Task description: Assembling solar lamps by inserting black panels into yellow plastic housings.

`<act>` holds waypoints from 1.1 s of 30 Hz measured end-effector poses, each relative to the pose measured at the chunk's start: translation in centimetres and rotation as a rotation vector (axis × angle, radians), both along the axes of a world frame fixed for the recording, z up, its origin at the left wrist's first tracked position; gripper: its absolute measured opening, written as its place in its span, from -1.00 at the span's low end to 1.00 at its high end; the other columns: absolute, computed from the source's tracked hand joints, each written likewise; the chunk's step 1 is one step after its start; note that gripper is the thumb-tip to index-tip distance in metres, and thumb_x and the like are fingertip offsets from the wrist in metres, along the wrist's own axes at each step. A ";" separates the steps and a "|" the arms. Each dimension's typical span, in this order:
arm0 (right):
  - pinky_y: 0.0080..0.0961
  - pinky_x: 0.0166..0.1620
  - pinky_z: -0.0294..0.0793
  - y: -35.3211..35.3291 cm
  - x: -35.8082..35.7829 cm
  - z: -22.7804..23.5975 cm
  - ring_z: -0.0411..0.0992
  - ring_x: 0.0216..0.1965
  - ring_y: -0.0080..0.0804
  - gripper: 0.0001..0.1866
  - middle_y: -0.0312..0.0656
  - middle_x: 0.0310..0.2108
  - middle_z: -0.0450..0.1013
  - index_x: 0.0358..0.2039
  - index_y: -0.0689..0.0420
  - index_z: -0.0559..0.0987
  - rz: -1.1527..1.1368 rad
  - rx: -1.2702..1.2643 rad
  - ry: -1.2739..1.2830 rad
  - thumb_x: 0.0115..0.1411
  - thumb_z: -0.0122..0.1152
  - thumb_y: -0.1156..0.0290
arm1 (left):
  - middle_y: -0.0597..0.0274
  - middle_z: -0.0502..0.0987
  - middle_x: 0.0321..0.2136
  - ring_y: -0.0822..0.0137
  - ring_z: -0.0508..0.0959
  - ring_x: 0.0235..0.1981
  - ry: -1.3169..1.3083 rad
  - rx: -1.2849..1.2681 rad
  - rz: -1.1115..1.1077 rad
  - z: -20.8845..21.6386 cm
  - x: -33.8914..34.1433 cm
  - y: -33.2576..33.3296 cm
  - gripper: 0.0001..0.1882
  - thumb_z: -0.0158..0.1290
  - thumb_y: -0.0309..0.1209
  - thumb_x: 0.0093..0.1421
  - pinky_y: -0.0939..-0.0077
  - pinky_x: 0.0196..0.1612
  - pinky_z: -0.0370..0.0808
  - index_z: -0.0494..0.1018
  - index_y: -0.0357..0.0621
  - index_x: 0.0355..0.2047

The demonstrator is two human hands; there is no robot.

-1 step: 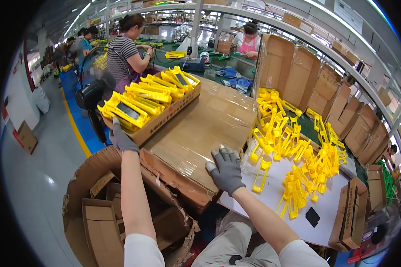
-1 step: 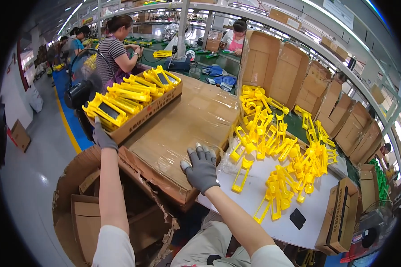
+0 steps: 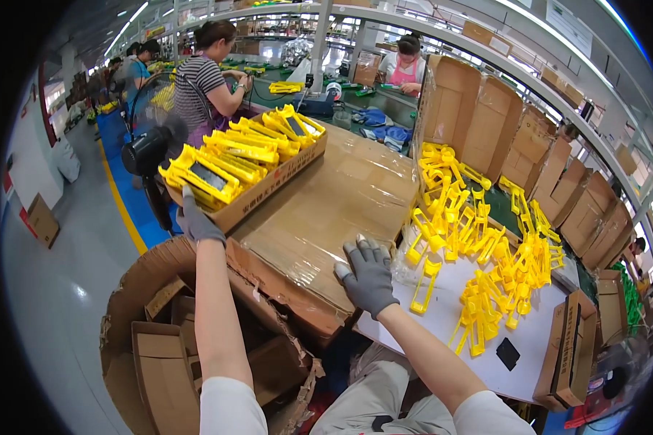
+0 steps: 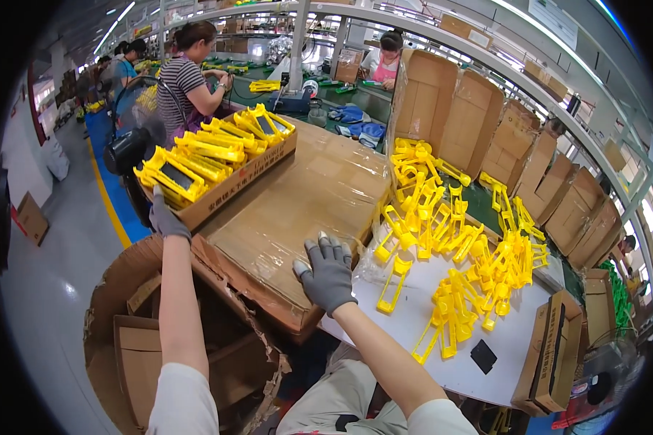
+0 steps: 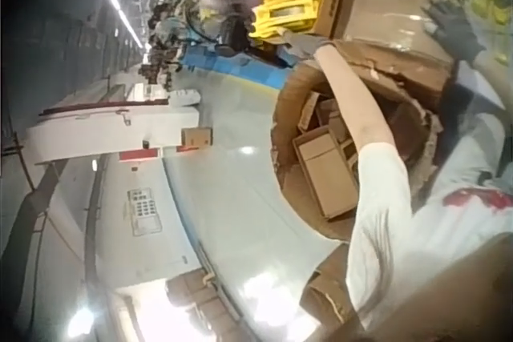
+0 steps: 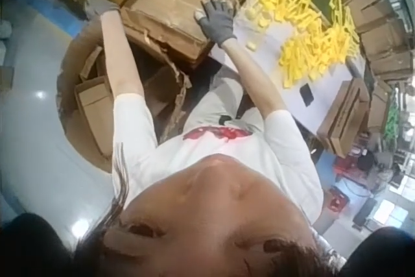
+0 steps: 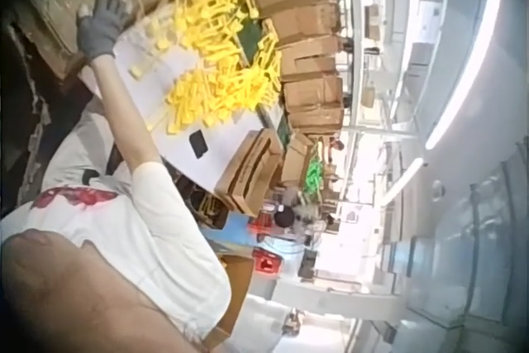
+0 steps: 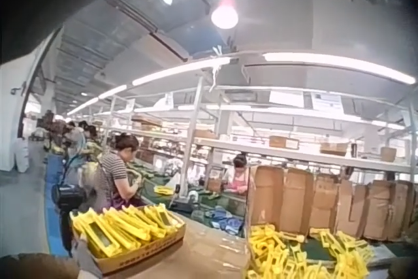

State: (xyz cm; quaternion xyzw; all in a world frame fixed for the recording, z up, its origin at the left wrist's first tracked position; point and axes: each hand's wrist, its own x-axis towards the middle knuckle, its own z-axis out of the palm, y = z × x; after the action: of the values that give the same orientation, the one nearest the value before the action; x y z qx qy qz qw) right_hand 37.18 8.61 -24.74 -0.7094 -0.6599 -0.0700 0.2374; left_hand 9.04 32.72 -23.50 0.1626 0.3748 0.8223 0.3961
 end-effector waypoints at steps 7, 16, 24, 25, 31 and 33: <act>-0.09 0.29 -0.09 -0.2 0.6 -0.2 0.09 0.25 0.08 -0.44 0.10 0.19 0.22 0.11 0.07 0.40 -0.063 0.016 -0.006 0.18 0.00 0.01 | -0.14 0.41 0.06 0.04 0.45 0.04 0.400 -0.506 0.049 3.1 3.0 -1.6 -0.08 0.15 0.20 -0.02 0.31 0.08 0.37 0.31 -0.36 0.10; -0.09 0.08 0.24 3.0 3.3 -3.0 0.33 0.01 -0.01 -0.61 0.01 -0.07 0.43 -0.14 0.08 0.50 0.086 0.250 -0.247 0.12 0.04 0.11 | -0.04 0.34 0.11 0.15 0.33 0.14 0.622 -0.327 0.000 -13.2 -13.6 -14.1 -0.38 0.15 -0.18 0.17 0.38 0.20 0.22 0.28 -0.31 0.12; -0.21 0.31 -0.08 1.4 1.4 -2.3 0.09 0.28 -0.07 -0.48 -0.01 0.22 0.21 0.14 0.00 0.39 -0.007 -0.020 -0.135 0.26 -0.06 0.01 | -0.07 0.41 0.02 0.00 0.40 0.06 1.472 -1.222 -0.138 -24.6 -30.0 -36.2 -0.37 0.16 0.00 0.06 0.25 0.11 0.35 0.40 -0.17 0.02; -0.21 0.31 -0.08 1.3 1.5 -2.5 0.09 0.27 -0.07 -0.48 -0.01 0.22 0.21 0.14 0.00 0.39 -0.015 -0.017 -0.139 0.26 -0.06 0.02 | -0.08 0.42 0.02 -0.01 0.42 0.05 1.438 -1.221 -0.284 -25.7 -29.7 -37.0 -0.35 0.16 0.05 0.03 0.23 0.10 0.36 0.42 -0.16 0.00; -0.23 0.29 -0.04 1.6 1.6 -2.1 0.12 0.25 -0.08 -0.51 0.00 0.20 0.24 0.14 -0.01 0.39 0.022 0.011 -0.135 0.27 -0.07 0.06 | -0.13 0.54 -0.17 0.00 0.53 -0.08 1.564 -1.404 -0.552 -31.3 -25.0 -37.6 -0.30 0.17 0.18 -0.06 0.20 -0.05 0.47 0.52 -0.22 -0.16; -0.23 0.30 -0.06 1.3 2.0 -2.3 0.11 0.26 -0.09 -0.49 -0.01 0.20 0.24 0.14 -0.03 0.39 -0.003 0.011 -0.107 0.25 -0.06 0.01 | -0.10 0.57 -0.24 -0.01 0.57 -0.15 1.564 -1.488 -0.503 -32.4 -23.7 -35.7 -0.33 0.17 0.20 -0.07 0.21 -0.11 0.49 0.56 -0.19 -0.24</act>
State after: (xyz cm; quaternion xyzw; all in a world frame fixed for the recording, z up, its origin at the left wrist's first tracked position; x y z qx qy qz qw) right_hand 39.20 9.94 -27.03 -0.7044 -0.6700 -0.1120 0.2056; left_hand -14.68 -2.96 -55.87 0.4300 0.8783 -0.0413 0.2048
